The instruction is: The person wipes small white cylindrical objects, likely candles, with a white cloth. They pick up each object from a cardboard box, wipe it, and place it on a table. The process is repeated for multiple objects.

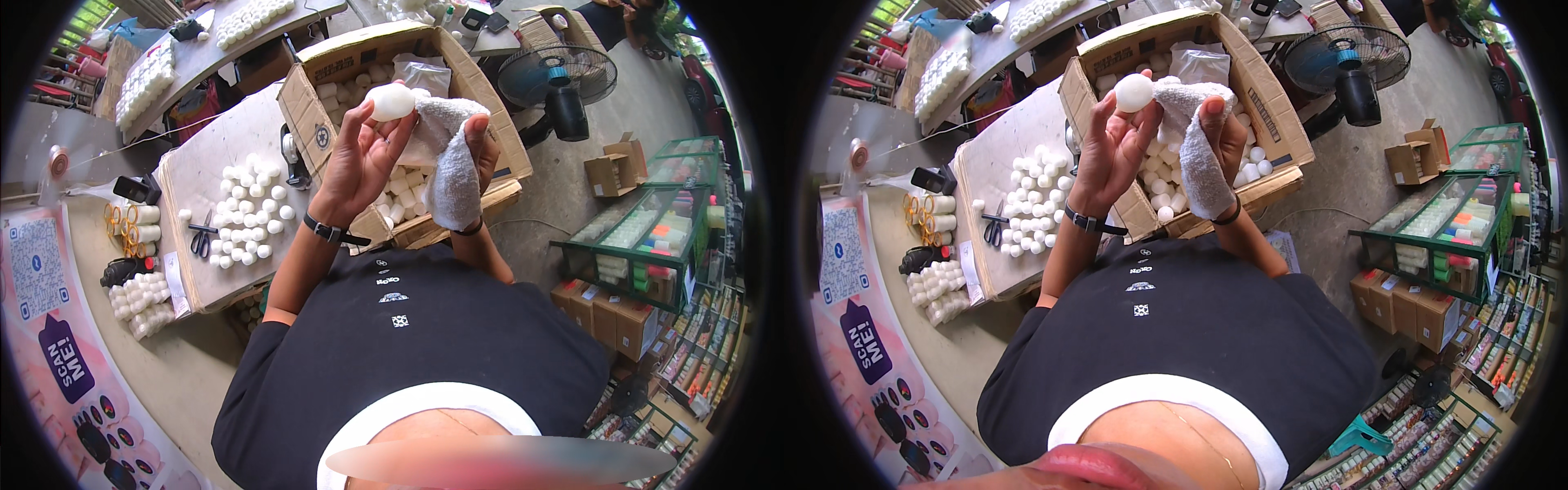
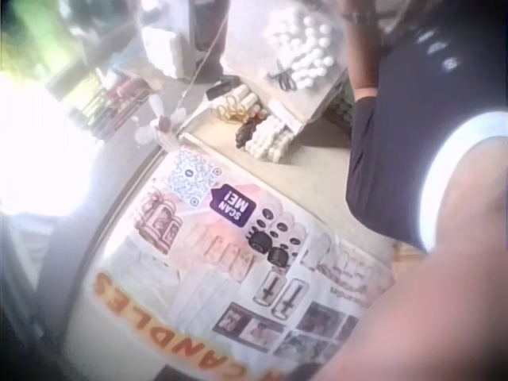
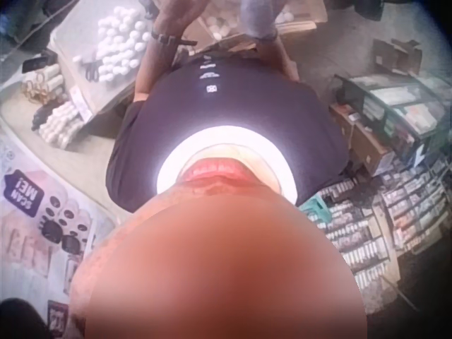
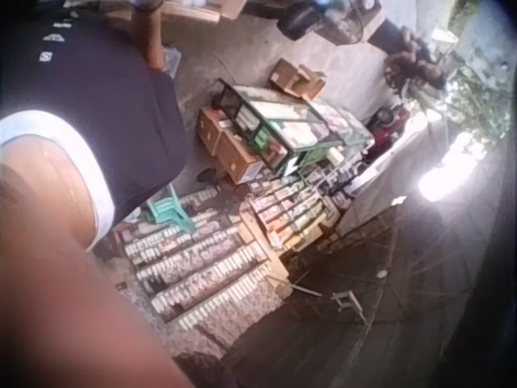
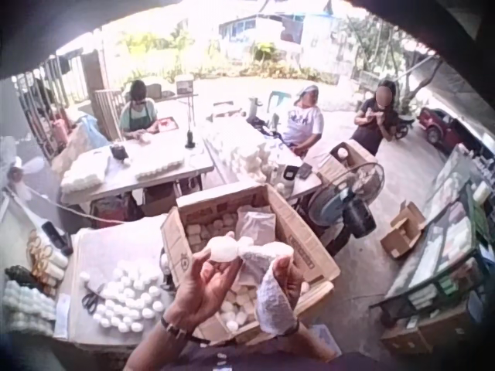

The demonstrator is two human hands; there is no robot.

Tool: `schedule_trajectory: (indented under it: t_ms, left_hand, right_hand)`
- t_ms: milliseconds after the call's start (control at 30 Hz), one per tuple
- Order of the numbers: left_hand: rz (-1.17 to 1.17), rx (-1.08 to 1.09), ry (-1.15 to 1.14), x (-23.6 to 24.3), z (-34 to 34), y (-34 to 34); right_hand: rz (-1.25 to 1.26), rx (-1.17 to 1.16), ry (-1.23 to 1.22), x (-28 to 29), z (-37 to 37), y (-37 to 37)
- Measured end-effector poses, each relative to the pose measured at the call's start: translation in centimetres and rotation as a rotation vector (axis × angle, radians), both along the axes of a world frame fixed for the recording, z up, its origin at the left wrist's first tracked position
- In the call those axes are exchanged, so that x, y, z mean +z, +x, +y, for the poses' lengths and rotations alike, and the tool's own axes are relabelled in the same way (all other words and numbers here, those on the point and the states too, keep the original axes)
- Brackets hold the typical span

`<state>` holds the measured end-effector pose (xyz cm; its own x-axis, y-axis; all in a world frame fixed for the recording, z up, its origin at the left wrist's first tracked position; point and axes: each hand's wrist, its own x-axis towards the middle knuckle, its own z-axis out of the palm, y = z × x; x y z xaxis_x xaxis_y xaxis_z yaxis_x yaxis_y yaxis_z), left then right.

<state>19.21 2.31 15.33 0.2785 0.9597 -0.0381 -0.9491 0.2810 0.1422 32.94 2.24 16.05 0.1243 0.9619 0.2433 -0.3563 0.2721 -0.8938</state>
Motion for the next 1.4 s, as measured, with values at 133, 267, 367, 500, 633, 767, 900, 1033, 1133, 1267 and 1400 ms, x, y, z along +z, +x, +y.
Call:
schedule_trajectory:
  t_ms: [133,267,367,500,633,767,900,1033,1133,1267,1400]
  left_hand:
    - [0.126,0.062,0.055,0.2,-0.3,0.0]
    - [0.213,0.116,0.092,0.2,-0.5,0.0]
    - [0.343,0.170,0.133,0.4,-0.6,0.0]
    - [0.474,0.220,0.166,0.6,-0.9,-0.2]
    - [0.448,0.193,0.133,0.8,-1.0,-0.4]
    - [0.444,0.184,0.112,0.8,-1.0,-0.5]
    - [0.434,0.163,0.108,0.7,-1.0,-0.6]
    - [0.494,0.221,0.192,0.4,-1.0,-0.5]
    - [0.831,0.432,0.341,0.1,-0.9,0.0]
    - [1.150,0.656,0.442,-0.2,-0.8,0.6]
    - [1.198,0.719,0.451,-0.7,-0.6,0.6]
  right_hand:
    - [-0.165,-0.002,0.112,-0.1,-0.3,0.1]
    - [-0.334,-0.009,0.184,-0.1,-0.2,0.6]
    - [-0.386,-0.051,0.265,0.0,0.0,0.3]
    - [-0.531,-0.143,0.390,0.1,0.2,0.1]
    - [-0.349,-0.082,0.111,0.1,0.0,0.8]
    - [-0.073,-0.072,0.047,-0.2,-0.5,1.1]
    - [-0.023,-0.062,0.061,-0.5,-0.6,0.9]
    - [0.386,0.081,-0.146,-0.8,0.2,1.3]
    - [0.755,0.438,-0.287,-1.3,1.0,2.3]
    - [0.919,0.589,-0.346,-2.5,2.3,2.5]
    - [0.847,0.539,-0.352,-3.0,2.0,2.4]
